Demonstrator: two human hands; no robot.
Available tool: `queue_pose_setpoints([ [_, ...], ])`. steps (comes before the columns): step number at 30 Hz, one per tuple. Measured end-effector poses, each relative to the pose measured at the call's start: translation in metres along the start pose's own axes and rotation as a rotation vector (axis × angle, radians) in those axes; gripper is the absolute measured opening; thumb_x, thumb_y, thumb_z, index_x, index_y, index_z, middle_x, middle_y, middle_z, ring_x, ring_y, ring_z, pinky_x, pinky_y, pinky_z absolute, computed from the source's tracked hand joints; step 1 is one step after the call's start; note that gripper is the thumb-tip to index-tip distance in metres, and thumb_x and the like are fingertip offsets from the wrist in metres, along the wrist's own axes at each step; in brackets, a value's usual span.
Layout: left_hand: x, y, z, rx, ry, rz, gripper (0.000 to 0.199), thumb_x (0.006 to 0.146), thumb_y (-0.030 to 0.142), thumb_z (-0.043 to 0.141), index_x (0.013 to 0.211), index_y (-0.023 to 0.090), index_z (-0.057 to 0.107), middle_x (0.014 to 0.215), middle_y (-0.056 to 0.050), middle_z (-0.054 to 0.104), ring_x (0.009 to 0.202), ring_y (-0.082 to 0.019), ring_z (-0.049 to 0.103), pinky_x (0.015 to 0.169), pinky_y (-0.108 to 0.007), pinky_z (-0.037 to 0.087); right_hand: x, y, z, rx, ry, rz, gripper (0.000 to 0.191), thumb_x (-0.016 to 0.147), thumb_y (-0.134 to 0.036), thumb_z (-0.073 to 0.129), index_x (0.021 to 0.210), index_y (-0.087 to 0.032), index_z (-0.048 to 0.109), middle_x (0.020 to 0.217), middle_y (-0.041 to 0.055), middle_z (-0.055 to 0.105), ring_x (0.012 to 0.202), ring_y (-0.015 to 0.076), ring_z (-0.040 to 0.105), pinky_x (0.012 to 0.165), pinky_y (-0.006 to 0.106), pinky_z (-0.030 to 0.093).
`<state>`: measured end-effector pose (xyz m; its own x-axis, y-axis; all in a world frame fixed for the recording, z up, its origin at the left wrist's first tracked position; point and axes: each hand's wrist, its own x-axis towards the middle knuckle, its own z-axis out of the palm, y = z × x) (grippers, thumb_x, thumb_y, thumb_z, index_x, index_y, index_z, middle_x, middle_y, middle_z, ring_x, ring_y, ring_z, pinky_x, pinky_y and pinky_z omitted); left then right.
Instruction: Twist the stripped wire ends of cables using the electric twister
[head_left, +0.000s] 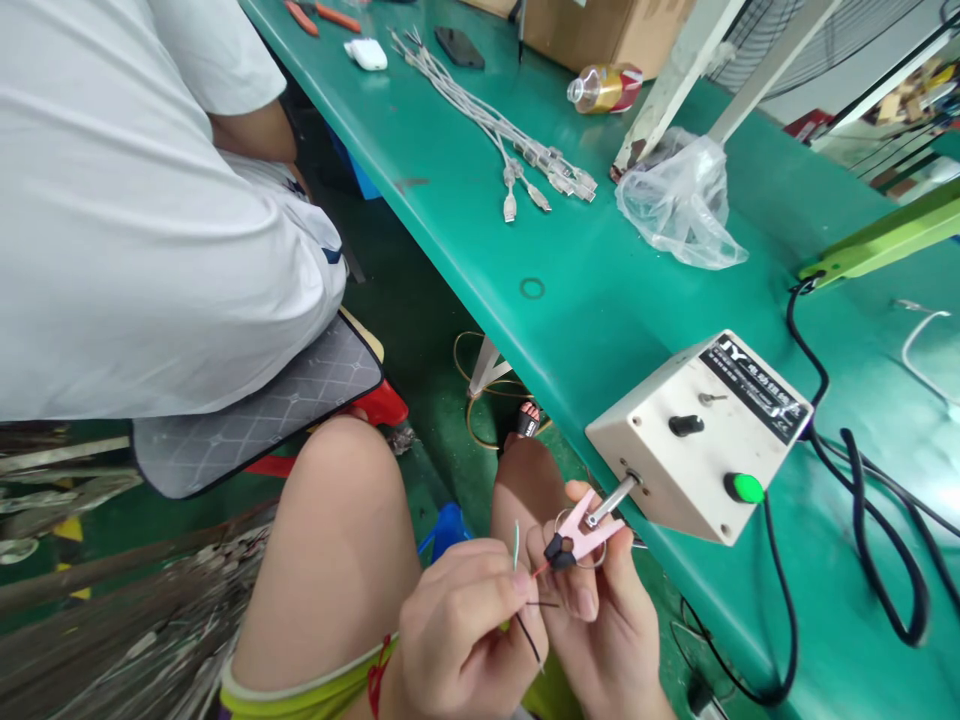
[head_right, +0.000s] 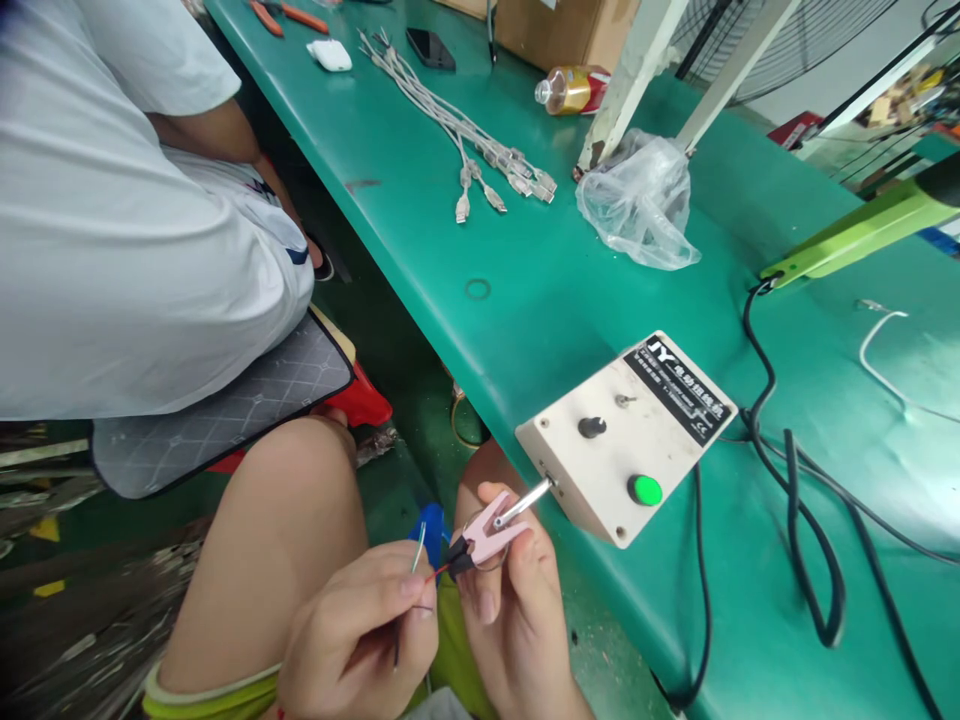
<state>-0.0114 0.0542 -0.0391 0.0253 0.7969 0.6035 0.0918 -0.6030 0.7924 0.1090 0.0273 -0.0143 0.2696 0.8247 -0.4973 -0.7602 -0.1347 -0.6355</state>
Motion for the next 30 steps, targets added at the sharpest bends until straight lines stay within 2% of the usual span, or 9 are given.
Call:
queue_pose_setpoints([
  [5, 0.005, 0.001, 0.000, -0.019, 0.007, -0.005, 0.022, 0.099, -0.003, 0.061, 0.113, 0.014, 0.064, 0.076, -0.003, 0.078, 0.062, -0.014, 0.075, 0.073, -0.028, 0.070, -0.002, 0.001, -0.003, 0.041, -0.025, 0.035, 0.054, 0.096, -0.063, 0.077, 0.128, -0.019, 0.085, 0.052, -0.0044, 0.045, 0.058, 0.0167, 0.037, 0.061, 0.028, 0.041],
  [10, 0.008, 0.002, -0.001, -0.051, 0.001, -0.013, 0.022, 0.101, -0.001, 0.061, 0.114, 0.016, 0.064, 0.075, -0.004, 0.080, 0.059, -0.014, 0.073, 0.069, -0.029, 0.070, -0.004, 0.002, -0.010, 0.010, -0.030, 0.077, 0.032, 0.093, -0.051, 0.081, 0.105, -0.021, 0.087, 0.052, -0.0017, 0.051, 0.061, 0.0188, 0.047, 0.061, 0.028, 0.043],
  [13, 0.010, 0.002, -0.001, -0.040, 0.004, -0.003, 0.017, 0.102, 0.001, 0.061, 0.112, 0.015, 0.064, 0.074, -0.005, 0.080, 0.059, -0.014, 0.075, 0.069, -0.028, 0.071, -0.002, 0.003, -0.011, 0.015, -0.059, 0.087, 0.022, 0.093, -0.045, 0.081, 0.091, -0.023, 0.082, 0.053, -0.0026, 0.049, 0.060, 0.0189, 0.044, 0.060, 0.030, 0.042],
  [15, 0.011, 0.002, -0.001, -0.042, 0.003, -0.004, 0.018, 0.102, 0.001, 0.062, 0.112, 0.015, 0.064, 0.076, -0.006, 0.081, 0.060, -0.015, 0.077, 0.070, -0.028, 0.071, -0.001, 0.003, -0.009, 0.012, -0.071, 0.087, 0.021, 0.093, -0.044, 0.081, 0.088, -0.024, 0.079, 0.054, -0.0031, 0.047, 0.060, 0.0193, 0.042, 0.061, 0.032, 0.043],
  [20, 0.012, 0.004, 0.000, -0.069, 0.010, -0.025, 0.021, 0.099, -0.001, 0.065, 0.111, 0.017, 0.065, 0.080, -0.006, 0.084, 0.063, -0.016, 0.080, 0.072, -0.028, 0.072, -0.002, 0.002, -0.006, -0.005, -0.092, 0.085, 0.021, 0.093, -0.045, 0.079, 0.093, -0.024, 0.080, 0.056, -0.0032, 0.047, 0.061, 0.0197, 0.041, 0.062, 0.034, 0.042],
  [25, 0.008, 0.005, -0.003, -0.089, -0.001, -0.018, 0.020, 0.099, -0.001, 0.064, 0.113, 0.014, 0.064, 0.080, -0.006, 0.082, 0.064, -0.014, 0.078, 0.076, -0.027, 0.071, -0.007, 0.007, -0.010, -0.001, -0.086, 0.061, 0.025, 0.095, -0.043, 0.078, 0.079, -0.024, 0.075, 0.056, -0.0029, 0.047, 0.062, 0.0191, 0.039, 0.065, 0.034, 0.045],
  [28, 0.003, 0.006, -0.004, -0.073, 0.014, -0.013, 0.017, 0.102, 0.002, 0.062, 0.113, 0.014, 0.065, 0.075, -0.005, 0.078, 0.057, -0.014, 0.072, 0.069, -0.029, 0.069, -0.016, 0.010, -0.013, -0.080, -0.081, 0.023, 0.031, 0.096, -0.044, 0.078, 0.073, -0.023, 0.073, 0.059, -0.0016, 0.049, 0.063, 0.0189, 0.042, 0.066, 0.034, 0.044],
  [30, -0.002, 0.006, -0.005, -0.066, 0.023, -0.009, 0.018, 0.105, 0.003, 0.059, 0.116, 0.015, 0.064, 0.071, -0.003, 0.076, 0.054, -0.013, 0.068, 0.065, -0.029, 0.068, -0.023, 0.010, -0.013, -0.170, -0.081, -0.004, 0.028, 0.093, -0.046, 0.083, 0.079, -0.022, 0.078, 0.059, -0.0029, 0.049, 0.059, 0.0161, 0.039, 0.062, 0.031, 0.041],
])
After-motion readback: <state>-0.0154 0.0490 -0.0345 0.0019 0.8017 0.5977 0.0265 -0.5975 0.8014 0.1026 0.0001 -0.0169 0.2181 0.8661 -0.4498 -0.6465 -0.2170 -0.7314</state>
